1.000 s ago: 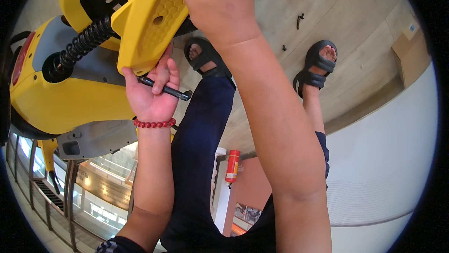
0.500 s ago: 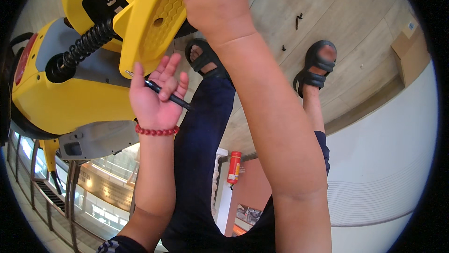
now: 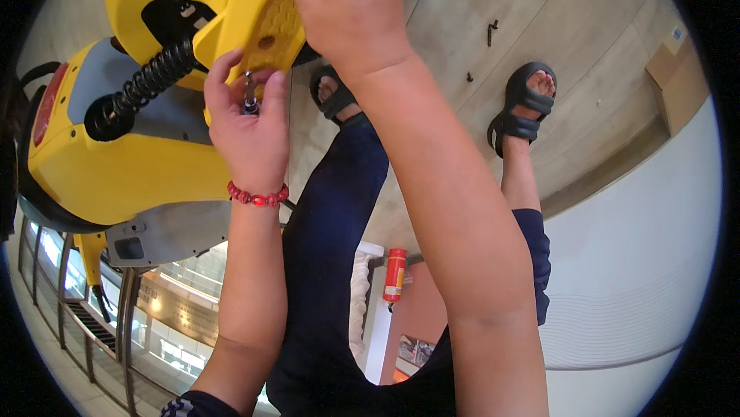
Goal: Installing a yellow fairing onto a scooter using a screwdriver.
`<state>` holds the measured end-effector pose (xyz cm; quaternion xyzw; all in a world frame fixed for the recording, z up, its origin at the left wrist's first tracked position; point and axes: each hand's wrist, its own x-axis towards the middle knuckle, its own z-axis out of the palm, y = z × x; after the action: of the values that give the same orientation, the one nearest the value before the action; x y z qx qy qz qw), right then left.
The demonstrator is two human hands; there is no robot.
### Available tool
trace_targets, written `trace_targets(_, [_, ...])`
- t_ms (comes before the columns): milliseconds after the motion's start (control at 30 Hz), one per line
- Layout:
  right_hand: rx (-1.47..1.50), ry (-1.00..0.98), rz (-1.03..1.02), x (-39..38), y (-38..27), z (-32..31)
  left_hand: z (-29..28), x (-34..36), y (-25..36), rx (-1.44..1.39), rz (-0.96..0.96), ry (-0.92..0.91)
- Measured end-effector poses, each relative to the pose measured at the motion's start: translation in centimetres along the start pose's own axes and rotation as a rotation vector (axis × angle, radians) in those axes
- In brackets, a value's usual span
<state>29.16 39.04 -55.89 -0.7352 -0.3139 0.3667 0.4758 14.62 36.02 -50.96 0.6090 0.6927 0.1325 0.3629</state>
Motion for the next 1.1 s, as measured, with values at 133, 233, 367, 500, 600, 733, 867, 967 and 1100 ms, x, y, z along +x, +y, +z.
trace_targets(133, [-0.035,0.019,-0.267,0.2,1.7,0.3,-1.0,0.8,0.1,0.100,-0.216,0.041])
trace_targets(233, [-0.029,0.011,-0.278,0.2,1.9,0.3,-1.6,1.8,-0.6,0.192,-0.131,0.133])
trace_targets(367, [-0.057,0.025,-0.286,0.2,1.8,0.5,-2.2,2.4,-1.5,0.471,0.333,0.160])
trace_targets(500, [-0.051,0.038,-0.301,0.5,1.7,0.5,-2.1,2.4,-1.4,0.456,0.302,0.100])
trace_targets(600, [-0.108,-0.020,-0.266,0.4,1.5,0.1,-1.3,2.3,-1.9,0.483,0.318,0.124])
trace_targets(733, [-0.083,-0.030,-0.171,0.1,-0.2,-0.5,-1.1,2.0,-2.0,0.512,0.323,0.139])
trace_targets(867, [-0.069,0.008,-0.140,-0.5,0.9,-0.5,-1.0,2.2,-1.9,0.505,0.350,0.153])
trace_targets(967, [-0.100,-0.046,-0.078,-0.8,-0.1,-1.9,-1.1,2.3,-2.0,0.487,0.350,0.168])
trace_targets(1100, [0.041,-0.148,-0.029,-0.9,-2.5,-3.2,-1.3,2.4,-2.0,0.470,0.368,0.161])
